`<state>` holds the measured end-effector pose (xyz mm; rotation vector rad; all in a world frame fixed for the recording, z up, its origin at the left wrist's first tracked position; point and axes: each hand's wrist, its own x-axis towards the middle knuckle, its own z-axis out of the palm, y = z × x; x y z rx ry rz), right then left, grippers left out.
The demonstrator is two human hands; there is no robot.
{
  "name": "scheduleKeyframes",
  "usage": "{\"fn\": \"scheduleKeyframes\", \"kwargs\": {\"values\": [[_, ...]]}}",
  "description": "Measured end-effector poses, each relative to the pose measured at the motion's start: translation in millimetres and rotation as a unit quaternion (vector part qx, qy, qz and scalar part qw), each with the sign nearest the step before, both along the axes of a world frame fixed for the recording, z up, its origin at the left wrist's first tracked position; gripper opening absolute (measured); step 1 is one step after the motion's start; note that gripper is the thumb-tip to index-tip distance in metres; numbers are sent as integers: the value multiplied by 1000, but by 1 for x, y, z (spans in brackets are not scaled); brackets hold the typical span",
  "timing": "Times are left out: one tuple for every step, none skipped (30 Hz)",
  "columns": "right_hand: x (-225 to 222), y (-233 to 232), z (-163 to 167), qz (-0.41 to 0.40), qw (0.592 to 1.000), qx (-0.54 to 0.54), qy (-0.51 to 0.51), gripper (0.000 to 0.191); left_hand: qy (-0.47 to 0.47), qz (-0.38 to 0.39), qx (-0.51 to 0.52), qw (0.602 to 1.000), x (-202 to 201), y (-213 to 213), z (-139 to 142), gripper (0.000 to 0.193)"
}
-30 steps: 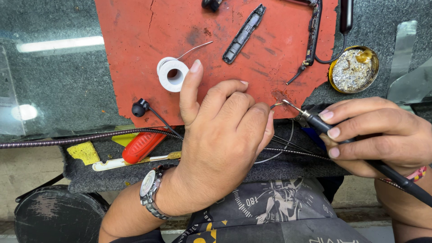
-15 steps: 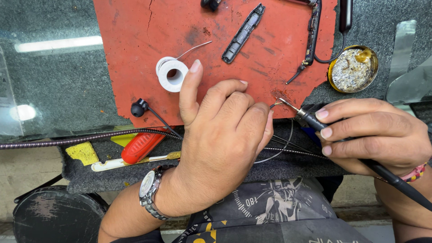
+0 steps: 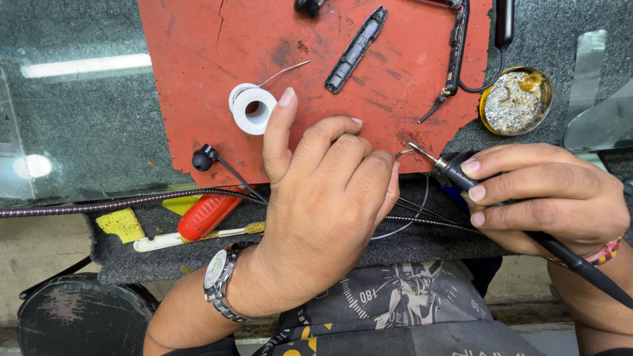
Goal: The person solders a wire connection on a disassembled neckband earphone at a workbench. They hold the wire and component steady with one hand while applying a soldering iron, periodically dipping the iron tip into a flux tin and repositioning the wire as they work.
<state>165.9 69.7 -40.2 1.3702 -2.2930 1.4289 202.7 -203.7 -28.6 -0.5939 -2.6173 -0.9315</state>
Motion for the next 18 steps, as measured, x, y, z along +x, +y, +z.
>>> {"fn": "scheduleKeyframes", "kwargs": {"values": [[0, 0, 1, -6, 1000, 1, 0, 17, 0, 2, 1, 1000, 0, 0, 1, 13], [1, 0, 1, -12, 1000, 2, 0, 17, 0, 1, 1, 1000, 0, 0, 1, 13], [0, 0, 1, -9, 1000, -3, 0, 17, 0, 0, 0, 1000, -1, 0, 1, 14], [-1, -1, 1, -6, 1000, -8, 0, 17, -1, -1, -1, 1000, -1, -1, 2, 15], [-1, -1, 1, -3, 1000, -12, 0, 17, -1, -1, 0, 1000, -1, -1, 2, 15], [-2, -1, 2, 1, 1000, -13, -3, 17, -1, -1, 0, 1000, -1, -1, 2, 15], [-2, -2, 2, 5, 1000, -14, -6, 17, -1, -1, 1, 1000, -1, -1, 2, 15], [-3, -2, 3, 10, 1000, -14, -9, 16, 0, 0, 0, 1000, -1, -1, 2, 15], [-3, -2, 3, 12, 1000, -11, -10, 16, 1, 0, -1, 1000, -1, -1, 3, 14], [-3, -2, 4, 15, 1000, -8, -10, 16, 1, 1, -2, 1000, -1, -1, 3, 14], [-3, -2, 4, 17, 1000, -5, -10, 16, 2, 2, -2, 1000, -1, -1, 3, 14], [-2, -1, 4, 12, 1000, -2, -8, 16, 3, 3, -1, 1000, -1, -1, 3, 15], [-1, -1, 4, 7, 1000, 2, -6, 17, 4, 4, -1, 1000, -1, -1, 3, 15], [-1, 0, 4, 1, 1000, 5, -4, 17, 4, 3, -1, 1000, -1, -1, 3, 15], [0, 2, 3, -4, 1000, 2, -3, 17, 4, 2, -1, 1000, -1, -1, 5, 15], [0, 3, 3, -9, 1000, -1, -2, 18, 3, 1, 0, 1000, -2, -2, 6, 14], [0, 4, 2, -13, 1000, -4, -1, 18, 4, 1, -1, 1000, -2, -2, 6, 15], [0, 5, 2, -13, 1000, -10, -1, 19, 4, 1, -2, 1000, -2, -2, 7, 15]]}}
